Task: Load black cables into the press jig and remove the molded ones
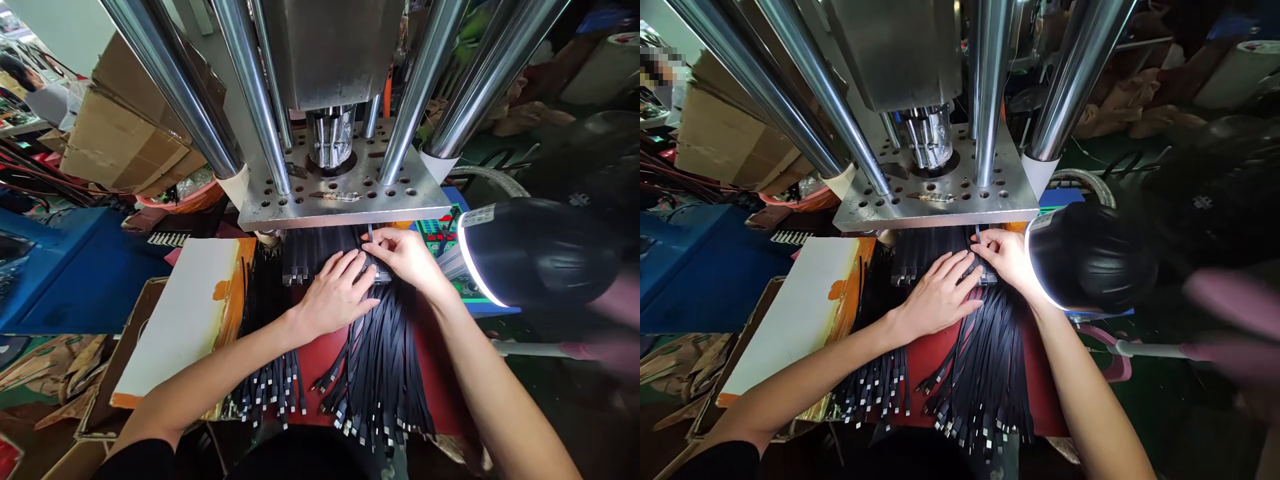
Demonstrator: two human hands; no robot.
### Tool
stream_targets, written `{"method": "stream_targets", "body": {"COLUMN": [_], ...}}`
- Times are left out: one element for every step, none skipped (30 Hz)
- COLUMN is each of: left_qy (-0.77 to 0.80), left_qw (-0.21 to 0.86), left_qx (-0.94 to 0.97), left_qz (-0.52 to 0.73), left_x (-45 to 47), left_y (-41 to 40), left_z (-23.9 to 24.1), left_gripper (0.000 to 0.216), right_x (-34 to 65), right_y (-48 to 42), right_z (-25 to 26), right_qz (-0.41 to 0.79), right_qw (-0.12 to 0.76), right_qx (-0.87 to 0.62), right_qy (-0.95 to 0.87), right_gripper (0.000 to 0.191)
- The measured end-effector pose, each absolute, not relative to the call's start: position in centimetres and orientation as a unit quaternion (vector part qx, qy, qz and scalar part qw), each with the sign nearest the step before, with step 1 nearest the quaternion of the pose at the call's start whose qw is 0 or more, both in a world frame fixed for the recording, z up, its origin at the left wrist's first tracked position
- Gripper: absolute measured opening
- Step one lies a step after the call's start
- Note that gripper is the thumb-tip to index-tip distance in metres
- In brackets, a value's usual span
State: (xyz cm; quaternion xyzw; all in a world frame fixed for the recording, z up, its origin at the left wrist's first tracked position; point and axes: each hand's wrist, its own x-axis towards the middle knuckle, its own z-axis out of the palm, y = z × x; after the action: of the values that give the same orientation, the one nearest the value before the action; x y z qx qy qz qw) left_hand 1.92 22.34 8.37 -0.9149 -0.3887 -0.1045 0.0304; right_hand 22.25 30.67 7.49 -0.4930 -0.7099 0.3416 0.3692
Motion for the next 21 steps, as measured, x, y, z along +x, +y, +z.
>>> {"method": "stream_targets", "body": {"left_qy": [-0.407,-0.422,-0.434,-0.442,-0.447,-0.449,-0.452,-0.456,-0.460,-0.465,-0.470,-0.474,-0.478,-0.481,-0.485,-0.489,-0.493,-0.495,-0.497,-0.498,-0.499], "left_qw": [0.045,0.057,0.065,0.067,0.062,0.049,0.030,0.009,-0.012,-0.029,-0.041,-0.049,-0.054,-0.058,-0.062,-0.068,-0.074,-0.078,-0.081,-0.083,-0.085], "left_qx": [-0.907,-0.900,-0.895,-0.891,-0.889,-0.889,-0.888,-0.886,-0.884,-0.881,-0.878,-0.875,-0.873,-0.871,-0.869,-0.866,-0.864,-0.862,-0.861,-0.859,-0.858], "left_qz": [-0.097,-0.090,-0.083,-0.079,-0.076,-0.076,-0.078,-0.081,-0.084,-0.086,-0.088,-0.087,-0.084,-0.080,-0.075,-0.071,-0.069,-0.070,-0.075,-0.080,-0.087], "left_x": [2.4,2.9,3.3,3.6,3.8,3.9,3.9,3.8,3.7,3.5,3.4,3.2,3.1,3.1,3.1,3.2,3.3,3.5,3.8,4.0,4.3], "left_y": [21.8,21.4,21.0,20.8,20.9,21.1,21.6,22.2,23.1,24.1,25.1,26.2,27.2,28.1,29.0,29.9,30.7,31.6,32.5,33.3,34.0], "left_z": [8.3,8.1,8.0,8.0,8.0,8.1,8.3,8.6,9.0,9.3,9.7,10.1,10.4,10.7,10.9,11.0,11.1,11.2,11.2,11.3,11.4], "left_gripper": [0.055,0.056,0.058,0.061,0.065,0.070,0.072,0.072,0.071,0.069,0.066,0.063,0.062,0.059,0.057,0.053,0.050,0.048,0.045,0.043,0.041], "right_x": [22.3,22.4,22.7,23.0,23.3,23.5,23.6,23.6,23.4,23.1,22.6,22.0,21.5,21.0,20.6,20.2,20.0,19.7,19.5,19.3,19.0], "right_y": [30.3,29.7,28.9,28.0,27.0,26.2,25.5,25.1,25.1,25.4,26.0,26.9,27.9,28.9,30.0,31.1,32.2,33.2,34.2,35.2,35.9], "right_z": [7.4,7.3,7.2,7.1,7.0,7.0,7.1,7.2,7.5,7.7,8.0,8.3,8.5,8.7,8.8,8.9,8.9,9.0,9.1,9.2,9.4], "right_qz": [0.310,0.275,0.238,0.201,0.163,0.126,0.091,0.061,0.038,0.023,0.016,0.011,0.012,0.016,0.024,0.033,0.043,0.052,0.058,0.062,0.067], "right_qw": [0.378,0.385,0.384,0.371,0.345,0.310,0.271,0.234,0.200,0.169,0.143,0.122,0.108,0.102,0.103,0.109,0.118,0.128,0.139,0.150,0.161], "right_qx": [-0.508,-0.520,-0.525,-0.524,-0.523,-0.523,-0.528,-0.539,-0.552,-0.565,-0.575,-0.583,-0.590,-0.596,-0.599,-0.599,-0.597,-0.593,-0.589,-0.583,-0.578], "right_qy": [-0.709,-0.712,-0.722,-0.740,-0.762,-0.784,-0.800,-0.807,-0.809,-0.807,-0.805,-0.803,-0.800,-0.797,-0.794,-0.793,-0.793,-0.793,-0.794,-0.796,-0.797], "right_gripper": [0.037,0.036,0.037,0.038,0.040,0.044,0.048,0.052,0.053,0.054,0.055,0.055,0.054,0.053,0.051,0.048,0.045,0.044,0.044,0.046,0.049]}}
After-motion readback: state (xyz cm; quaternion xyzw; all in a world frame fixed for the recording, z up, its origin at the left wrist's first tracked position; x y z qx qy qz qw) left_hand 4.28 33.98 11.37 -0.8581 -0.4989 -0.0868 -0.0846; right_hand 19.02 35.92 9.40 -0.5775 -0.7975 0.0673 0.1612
